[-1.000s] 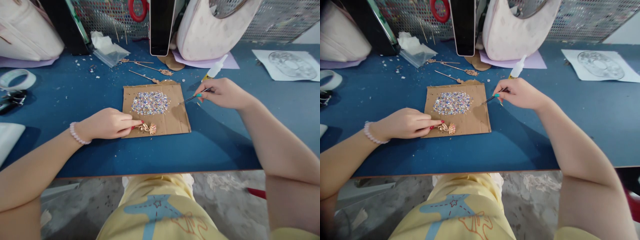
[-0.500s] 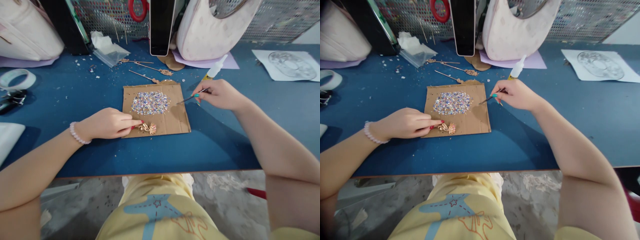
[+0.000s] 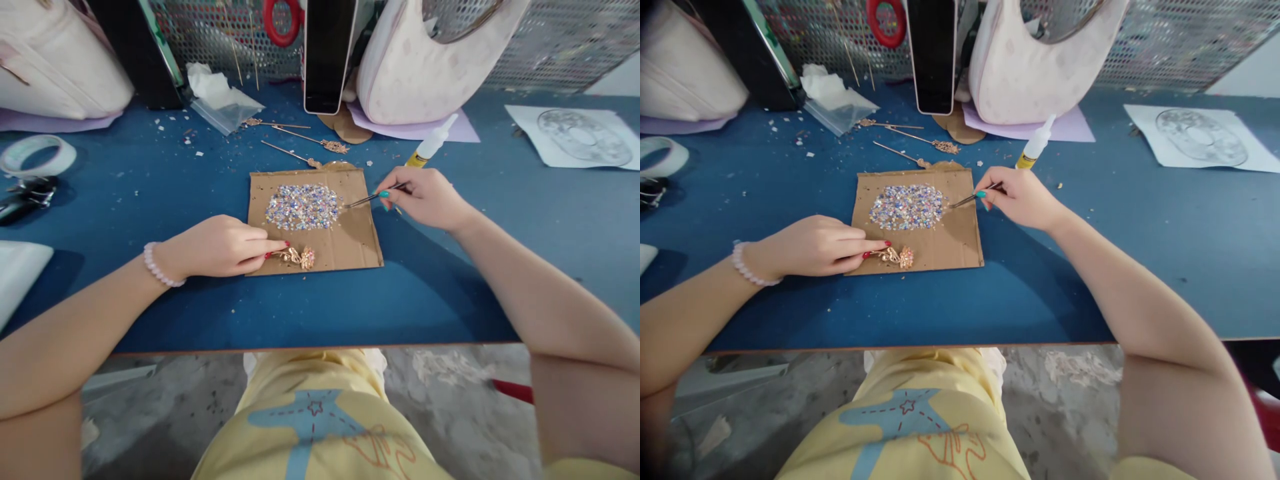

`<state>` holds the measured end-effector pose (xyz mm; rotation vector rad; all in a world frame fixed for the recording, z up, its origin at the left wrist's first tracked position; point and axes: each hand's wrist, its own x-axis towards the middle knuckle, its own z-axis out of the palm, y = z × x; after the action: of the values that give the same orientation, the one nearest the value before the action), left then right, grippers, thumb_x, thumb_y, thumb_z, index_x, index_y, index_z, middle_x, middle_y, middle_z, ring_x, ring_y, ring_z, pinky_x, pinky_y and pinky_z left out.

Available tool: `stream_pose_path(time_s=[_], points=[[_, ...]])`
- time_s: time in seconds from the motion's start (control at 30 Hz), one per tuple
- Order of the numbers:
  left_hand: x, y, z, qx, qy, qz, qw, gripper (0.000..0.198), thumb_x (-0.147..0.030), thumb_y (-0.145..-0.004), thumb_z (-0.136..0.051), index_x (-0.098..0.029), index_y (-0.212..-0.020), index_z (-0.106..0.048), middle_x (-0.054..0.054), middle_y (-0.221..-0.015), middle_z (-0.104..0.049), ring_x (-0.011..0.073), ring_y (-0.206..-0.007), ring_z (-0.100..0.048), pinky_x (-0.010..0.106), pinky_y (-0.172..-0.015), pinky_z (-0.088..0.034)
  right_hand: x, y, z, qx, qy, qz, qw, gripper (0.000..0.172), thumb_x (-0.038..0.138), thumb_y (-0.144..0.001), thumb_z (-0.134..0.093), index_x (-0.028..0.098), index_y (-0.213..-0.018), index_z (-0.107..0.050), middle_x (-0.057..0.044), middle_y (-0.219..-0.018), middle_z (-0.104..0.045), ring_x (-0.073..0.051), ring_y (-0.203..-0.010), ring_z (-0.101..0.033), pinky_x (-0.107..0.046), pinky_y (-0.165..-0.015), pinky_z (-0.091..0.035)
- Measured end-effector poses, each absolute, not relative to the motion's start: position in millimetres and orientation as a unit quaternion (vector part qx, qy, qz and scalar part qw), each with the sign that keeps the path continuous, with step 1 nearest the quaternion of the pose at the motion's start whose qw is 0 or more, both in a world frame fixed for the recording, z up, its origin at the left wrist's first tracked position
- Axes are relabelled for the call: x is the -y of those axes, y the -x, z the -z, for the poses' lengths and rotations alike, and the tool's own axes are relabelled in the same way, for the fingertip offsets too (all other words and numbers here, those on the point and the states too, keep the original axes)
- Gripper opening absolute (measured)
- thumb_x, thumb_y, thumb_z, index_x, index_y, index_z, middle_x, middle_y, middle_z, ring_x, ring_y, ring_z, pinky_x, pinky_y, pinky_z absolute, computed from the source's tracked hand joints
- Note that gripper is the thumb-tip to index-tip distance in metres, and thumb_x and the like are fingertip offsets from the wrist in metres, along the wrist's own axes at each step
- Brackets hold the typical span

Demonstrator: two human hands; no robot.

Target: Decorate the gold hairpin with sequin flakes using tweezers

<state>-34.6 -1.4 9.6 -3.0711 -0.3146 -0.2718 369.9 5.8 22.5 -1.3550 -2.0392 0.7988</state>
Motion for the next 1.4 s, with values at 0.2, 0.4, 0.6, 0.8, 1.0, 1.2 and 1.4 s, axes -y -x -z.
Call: stream_pose_path(time_s=[0.2,0.4,0.6,0.8,1.0,1.2,1.4], points=[[0.8,36.7,-7.4,0.117,0.99,0.074,0.009,0.043,-0.023,-0.113,-0.045,-0.019,-0.143,-0.075,0.002,-0.075,-0.07,0.0156,-0.059,-0.057,0.032,-0.057,-0.039,-12.3,-383.6,-21.1,0.756,0.488,-0.33,0.286,0.017,0.043,-0.088,-0.077,0.028,-0.086,-0.07,0.0,-0.069,-0.07,-0.021,-0.066,-0.065,-0.038,-0.068,-0.055],[1.2,35.6,-7.5,0.111,0.991,0.067,0.031,0.047,-0.025,-0.117,-0.037,-0.016,-0.141,-0.076,0.003,-0.075,-0.071,0.0163,-0.061,-0.059,0.033,-0.059,-0.041,-13.8,-385.0,-19.8,0.751,0.502,-0.328,0.278,0.02,0.045,-0.091,-0.077,0.028,-0.086,-0.07,0.0,-0.069,-0.068,-0.021,-0.065,-0.065,-0.039,-0.069,-0.055],[1.5,34.9,-8.7,0.113,0.991,0.066,0.02,0.047,-0.026,-0.117,-0.037,-0.016,-0.14,-0.076,0.002,-0.074,-0.07,0.0168,-0.062,-0.059,0.033,-0.06,-0.041,-11.7,-380.9,-21.6,0.753,0.507,-0.316,0.275,0.02,0.046,-0.093,-0.075,0.027,-0.087,-0.072,-0.001,-0.071,-0.073,-0.02,-0.066,-0.065,-0.036,-0.065,-0.051],[1.0,36.8,-6.3,0.117,0.991,0.065,0.004,0.046,-0.026,-0.117,-0.039,-0.017,-0.142,-0.076,0.003,-0.075,-0.07,0.0173,-0.062,-0.059,0.033,-0.059,-0.041,-12.5,-381.1,-19.6,0.739,0.511,-0.336,0.281,0.026,0.051,-0.091,-0.078,0.026,-0.087,-0.072,-0.001,-0.071,-0.072,-0.017,-0.062,-0.059,-0.033,-0.059,-0.046],[2.2,35.8,-7.3,0.089,0.991,0.088,0.037,0.044,-0.023,-0.117,-0.04,-0.013,-0.139,-0.076,0.004,-0.077,-0.073,0.0171,-0.061,-0.059,0.035,-0.059,-0.04,-11.3,-378.7,-18.5,0.734,0.511,-0.342,0.288,0.025,0.049,-0.091,-0.078,0.026,-0.085,-0.07,-0.001,-0.07,-0.071,-0.016,-0.061,-0.058,-0.031,-0.058,-0.046],[2.1,34.4,-6.0,0.088,0.99,0.093,0.058,0.045,-0.023,-0.117,-0.038,-0.013,-0.14,-0.075,0.003,-0.076,-0.073,0.0164,-0.058,-0.058,0.035,-0.057,-0.041,-13.2,-370.6,-10.3,0.719,0.51,-0.348,0.319,0.029,0.054,-0.092,-0.076,0.026,-0.088,-0.067,0.001,-0.07,-0.07,-0.013,-0.055,-0.052,-0.03,-0.056,-0.041],[1.0,35.5,-4.4,0.085,0.991,0.093,0.054,0.043,-0.023,-0.117,-0.04,-0.013,-0.141,-0.075,0.004,-0.077,-0.074,0.0161,-0.059,-0.059,0.035,-0.057,-0.04,-2.6,-347.7,-4.8,0.727,0.503,-0.336,0.325,0.04,0.068,-0.095,-0.072,0.028,-0.092,-0.068,0.0,-0.077,-0.073,-0.015,-0.059,-0.051,-0.032,-0.058,-0.043]])
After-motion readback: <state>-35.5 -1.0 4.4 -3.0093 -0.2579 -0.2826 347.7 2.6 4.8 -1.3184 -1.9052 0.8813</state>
